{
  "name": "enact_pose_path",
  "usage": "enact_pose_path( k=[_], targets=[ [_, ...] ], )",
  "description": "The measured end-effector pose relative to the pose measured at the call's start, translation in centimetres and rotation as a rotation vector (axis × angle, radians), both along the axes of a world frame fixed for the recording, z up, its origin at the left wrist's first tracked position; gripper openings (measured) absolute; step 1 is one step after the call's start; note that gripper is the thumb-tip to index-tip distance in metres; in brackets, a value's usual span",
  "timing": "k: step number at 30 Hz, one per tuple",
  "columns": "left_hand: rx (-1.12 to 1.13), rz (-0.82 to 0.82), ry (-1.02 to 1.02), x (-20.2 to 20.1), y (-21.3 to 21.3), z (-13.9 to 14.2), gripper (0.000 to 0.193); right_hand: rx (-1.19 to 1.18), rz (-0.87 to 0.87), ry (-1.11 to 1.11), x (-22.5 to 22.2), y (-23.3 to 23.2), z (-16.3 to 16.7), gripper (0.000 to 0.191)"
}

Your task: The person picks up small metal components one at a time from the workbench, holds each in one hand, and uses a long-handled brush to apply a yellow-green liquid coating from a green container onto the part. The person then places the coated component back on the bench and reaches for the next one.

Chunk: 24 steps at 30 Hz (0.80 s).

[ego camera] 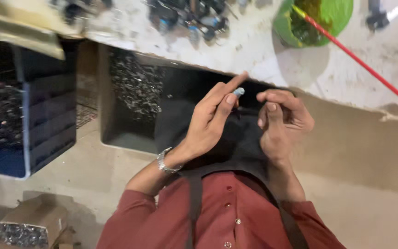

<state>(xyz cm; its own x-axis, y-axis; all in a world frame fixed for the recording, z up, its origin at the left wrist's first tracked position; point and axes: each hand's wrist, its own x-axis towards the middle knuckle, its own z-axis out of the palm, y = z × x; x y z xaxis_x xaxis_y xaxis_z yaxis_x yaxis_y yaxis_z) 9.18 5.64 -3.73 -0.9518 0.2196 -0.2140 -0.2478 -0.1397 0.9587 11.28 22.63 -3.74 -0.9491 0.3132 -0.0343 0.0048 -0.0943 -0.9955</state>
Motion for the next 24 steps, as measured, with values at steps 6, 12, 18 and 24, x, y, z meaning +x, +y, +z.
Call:
enact_pose_path(
  k=[6, 12, 18, 24],
  targets=[
    [-0.383, 0.027, 0.524, -0.4, -0.1, 1.3, 0.035, 0.219, 0.004, 0.133, 0.9, -0.6, -0.9, 0.006],
    [-0.416, 0.081, 0.693, -0.8, 0.2, 1.5, 0.036, 0.3, 0.025, 0.145, 0.7, 0.1, -0.5, 0.01],
    [-0.514, 0.072, 0.984, -0.9, -0.5, 0.7, 0.033, 0.452, 0.035, 0.148, 1.8, 0.4, 0.1, 0.014],
    [-0.52, 0.018, 1.036, -1.0, -0.5, 0.3, 0.033, 0.371, 0.033, 0.141, 1.9, 1.0, -0.4, 0.016]
  ],
)
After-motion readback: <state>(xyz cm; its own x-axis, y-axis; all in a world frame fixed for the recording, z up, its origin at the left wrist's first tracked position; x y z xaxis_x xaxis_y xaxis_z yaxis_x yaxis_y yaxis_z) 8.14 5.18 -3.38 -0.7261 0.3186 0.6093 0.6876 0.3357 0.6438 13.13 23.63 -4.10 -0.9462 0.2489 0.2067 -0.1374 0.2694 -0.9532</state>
